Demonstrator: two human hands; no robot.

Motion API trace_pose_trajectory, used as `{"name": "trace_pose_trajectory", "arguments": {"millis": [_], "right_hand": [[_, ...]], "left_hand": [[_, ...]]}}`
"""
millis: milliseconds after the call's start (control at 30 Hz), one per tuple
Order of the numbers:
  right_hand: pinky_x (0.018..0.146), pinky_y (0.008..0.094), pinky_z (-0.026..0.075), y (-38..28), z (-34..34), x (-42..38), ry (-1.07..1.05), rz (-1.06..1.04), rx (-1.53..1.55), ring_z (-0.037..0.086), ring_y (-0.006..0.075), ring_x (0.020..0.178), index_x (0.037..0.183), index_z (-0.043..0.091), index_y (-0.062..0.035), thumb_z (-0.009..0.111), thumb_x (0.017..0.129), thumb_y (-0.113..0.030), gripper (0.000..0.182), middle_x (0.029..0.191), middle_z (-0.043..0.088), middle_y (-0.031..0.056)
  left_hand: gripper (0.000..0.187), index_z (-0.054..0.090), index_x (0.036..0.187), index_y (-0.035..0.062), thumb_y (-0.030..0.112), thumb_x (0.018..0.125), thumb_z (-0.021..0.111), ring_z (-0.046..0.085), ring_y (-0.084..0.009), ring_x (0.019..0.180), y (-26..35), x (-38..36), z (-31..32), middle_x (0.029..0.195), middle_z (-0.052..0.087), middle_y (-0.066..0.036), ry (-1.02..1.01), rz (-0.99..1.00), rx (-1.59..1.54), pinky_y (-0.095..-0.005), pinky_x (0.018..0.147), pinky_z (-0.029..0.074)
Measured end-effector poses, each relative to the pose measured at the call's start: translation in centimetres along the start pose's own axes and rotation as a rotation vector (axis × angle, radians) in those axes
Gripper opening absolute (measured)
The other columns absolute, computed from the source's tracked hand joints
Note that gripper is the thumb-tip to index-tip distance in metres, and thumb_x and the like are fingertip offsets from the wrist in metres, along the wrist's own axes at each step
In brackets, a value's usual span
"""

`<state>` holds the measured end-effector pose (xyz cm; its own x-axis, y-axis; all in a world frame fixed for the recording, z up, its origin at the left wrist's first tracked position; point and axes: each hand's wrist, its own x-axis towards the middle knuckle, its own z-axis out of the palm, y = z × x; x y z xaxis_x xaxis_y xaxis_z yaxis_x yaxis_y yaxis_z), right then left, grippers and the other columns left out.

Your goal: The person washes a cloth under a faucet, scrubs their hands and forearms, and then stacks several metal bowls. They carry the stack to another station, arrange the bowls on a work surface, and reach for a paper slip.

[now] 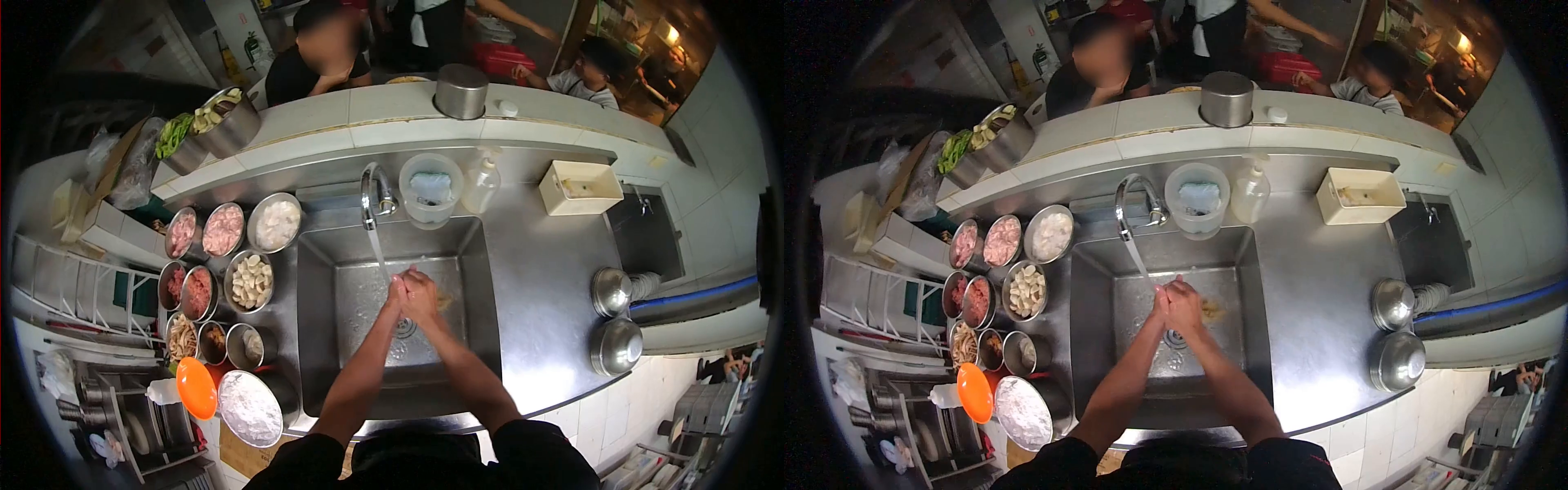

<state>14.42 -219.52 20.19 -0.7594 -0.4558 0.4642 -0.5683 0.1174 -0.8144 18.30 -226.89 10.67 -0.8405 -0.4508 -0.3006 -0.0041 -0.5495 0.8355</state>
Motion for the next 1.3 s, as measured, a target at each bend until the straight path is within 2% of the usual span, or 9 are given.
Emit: {"name": "trace_pose_trajectory", "arguments": {"millis": [367, 467, 567, 900, 967, 1033, 1100, 1167, 1300], "right_hand": [[0.063, 0.0399, 0.045, 10.3, 0.0, -1.9, -0.059, 0.388, -0.035, 0.058, 0.0352, 0.069, 0.092, 0.057, -0.0007, 0.049, 0.084, -0.025, 0.027, 0.076, 0.06, 0.0196], [0.072, 0.0318, 0.046, 5.5, -3.0, -2.5, -0.386, 1.055, 0.436, 0.06, 0.0214, 0.08, 0.105, 0.056, -0.0011, 0.055, 0.086, -0.031, 0.035, 0.093, 0.063, 0.0062], [0.073, 0.0285, 0.045, 1.9, -4.9, -1.4, -0.791, 0.637, 0.295, 0.057, 0.0154, 0.086, 0.098, 0.061, 0.0005, 0.06, 0.084, -0.025, 0.03, 0.102, 0.06, 0.0072], [0.067, 0.0275, 0.045, 4.6, -6.5, 2.5, 0.094, 0.777, 1.455, 0.056, 0.0142, 0.082, 0.088, 0.063, 0.0011, 0.063, 0.076, -0.013, 0.018, 0.083, 0.058, 0.0051], [0.064, 0.0289, 0.046, 6.3, -3.1, 0.3, 0.305, 1.005, 1.332, 0.057, 0.0163, 0.071, 0.077, 0.063, 0.0008, 0.06, 0.078, -0.015, 0.017, 0.077, 0.059, 0.003], [0.06, 0.0322, 0.046, 1.9, -0.8, -0.8, -0.022, 0.576, 0.162, 0.055, 0.0193, 0.057, 0.067, 0.061, -0.0006, 0.056, 0.079, -0.018, 0.022, 0.064, 0.058, 0.0048], [0.051, 0.0401, 0.043, -0.7, 0.3, -1.6, 0.064, 0.155, 0.17, 0.055, 0.0266, 0.051, 0.054, 0.054, -0.0036, 0.048, 0.085, -0.024, 0.037, 0.054, 0.053, 0.0155], [0.056, 0.0398, 0.045, 1.4, 0.4, -0.8, -0.016, 0.17, -0.059, 0.057, 0.0298, 0.056, 0.059, 0.057, -0.0025, 0.05, 0.083, -0.028, 0.036, 0.06, 0.055, 0.0176], [0.056, 0.0461, 0.044, 1.7, 1.0, -0.6, -0.128, 0.244, -0.271, 0.057, 0.0382, 0.063, 0.061, 0.059, -0.0022, 0.047, 0.083, -0.03, 0.038, 0.064, 0.058, 0.02]], "left_hand": [[0.018, 0.056, 0.094, 0.0049, 0.021, 0.088, 0.051, 0.058, -0.0147, 0.07, 2.2, -3.8, 0.7, 0.082, 0.06, -0.004, -0.209, -0.18, 0.071, -0.0277, 0.06, 0.048], [0.02, 0.057, 0.086, 0.003, 0.023, 0.085, 0.057, 0.056, -0.0109, 0.068, 5.3, -2.6, -0.4, 0.077, 0.059, -0.002, -0.186, -0.039, 0.461, -0.0256, 0.058, 0.045], [0.025, 0.059, 0.076, 0.0013, 0.025, 0.083, 0.061, 0.051, -0.0073, 0.062, 8.0, -1.1, 0.1, 0.069, 0.056, 0.001, -0.116, 0.025, 0.791, -0.025, 0.054, 0.042], [0.029, 0.058, 0.078, 0.0061, 0.034, 0.086, 0.057, 0.043, -0.0053, 0.06, 11.5, -1.5, 1.6, 0.068, 0.049, 0.005, -0.462, -0.125, 0.698, -0.0239, 0.053, 0.036], [0.029, 0.058, 0.078, 0.0074, 0.034, 0.087, 0.055, 0.043, -0.0054, 0.059, 9.3, -0.9, 2.8, 0.067, 0.049, 0.006, -0.312, -0.049, 0.377, -0.0234, 0.053, 0.036], [0.028, 0.057, 0.078, 0.0087, 0.035, 0.088, 0.054, 0.043, -0.0054, 0.058, 6.7, 0.0, 2.5, 0.067, 0.048, 0.006, -0.177, 0.021, 0.054, -0.0229, 0.052, 0.036], [0.029, 0.056, 0.08, 0.0101, 0.037, 0.09, 0.05, 0.044, -0.0066, 0.056, 2.5, 0.9, 0.8, 0.066, 0.049, 0.006, -0.006, -0.008, -0.017, -0.0236, 0.051, 0.036], [0.033, 0.056, 0.084, 0.0099, 0.04, 0.09, 0.046, 0.05, -0.01, 0.061, 0.1, 1.6, -0.7, 0.071, 0.053, 0.003, -0.518, -0.127, -0.476, -0.0254, 0.053, 0.041], [0.03, 0.056, 0.094, 0.0075, 0.037, 0.088, 0.049, 0.06, -0.0191, 0.076, 2.3, -2.7, 2.5, 0.087, 0.06, -0.007, 0.175, -0.259, -0.104, -0.0312, 0.066, 0.05]]}}
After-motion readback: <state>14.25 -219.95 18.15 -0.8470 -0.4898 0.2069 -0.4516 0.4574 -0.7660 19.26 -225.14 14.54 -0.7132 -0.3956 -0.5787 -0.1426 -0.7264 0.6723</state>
